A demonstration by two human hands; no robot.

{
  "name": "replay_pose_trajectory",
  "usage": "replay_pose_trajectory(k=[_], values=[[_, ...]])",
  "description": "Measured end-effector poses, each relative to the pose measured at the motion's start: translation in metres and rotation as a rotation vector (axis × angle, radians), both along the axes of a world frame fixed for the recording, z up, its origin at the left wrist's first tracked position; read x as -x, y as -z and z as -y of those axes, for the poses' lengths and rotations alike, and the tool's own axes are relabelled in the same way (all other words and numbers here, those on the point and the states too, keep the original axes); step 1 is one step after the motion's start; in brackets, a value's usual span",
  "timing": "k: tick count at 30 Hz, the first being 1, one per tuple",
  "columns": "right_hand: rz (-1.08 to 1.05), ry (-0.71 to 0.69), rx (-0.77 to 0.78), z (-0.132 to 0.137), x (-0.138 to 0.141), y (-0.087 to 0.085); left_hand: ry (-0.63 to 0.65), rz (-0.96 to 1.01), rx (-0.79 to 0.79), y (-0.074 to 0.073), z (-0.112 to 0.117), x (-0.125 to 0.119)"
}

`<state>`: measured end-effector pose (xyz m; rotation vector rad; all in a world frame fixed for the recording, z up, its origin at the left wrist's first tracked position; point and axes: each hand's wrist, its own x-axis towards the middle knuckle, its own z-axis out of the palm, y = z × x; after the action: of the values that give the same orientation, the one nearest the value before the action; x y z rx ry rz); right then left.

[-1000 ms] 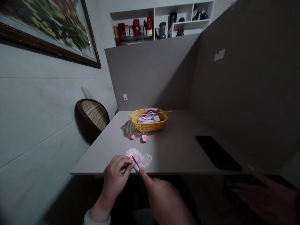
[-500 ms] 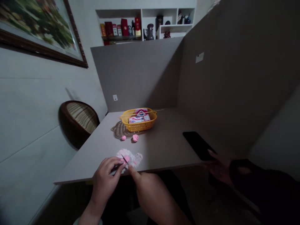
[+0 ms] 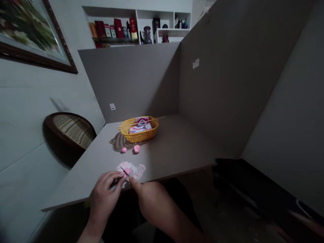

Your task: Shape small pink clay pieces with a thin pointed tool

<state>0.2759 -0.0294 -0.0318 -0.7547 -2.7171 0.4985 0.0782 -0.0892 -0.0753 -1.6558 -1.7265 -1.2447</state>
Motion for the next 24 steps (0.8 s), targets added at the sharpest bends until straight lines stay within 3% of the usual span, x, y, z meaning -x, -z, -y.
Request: replay_pose_trajectory(k=[8,14,21,24], values=[[0.052,0.007,0.107,0.008,-0.023,0.012,-0.016,0.060,0.037,-0.001,0.002,-0.005],[-0.020,-0.033,0.036,-0.003,0.000,0.005,-0.047,0.058,0.043,-0.003,0.003,-0.007],[0.043,0.000,0.109,0.002,-0.024,0.017,-0.014,0.087,0.058,-0.002,0.005,-0.009],[0.020,-0.013,0.070,0.000,-0.014,0.012,-0.014,0.086,0.052,-0.003,0.005,-0.009]])
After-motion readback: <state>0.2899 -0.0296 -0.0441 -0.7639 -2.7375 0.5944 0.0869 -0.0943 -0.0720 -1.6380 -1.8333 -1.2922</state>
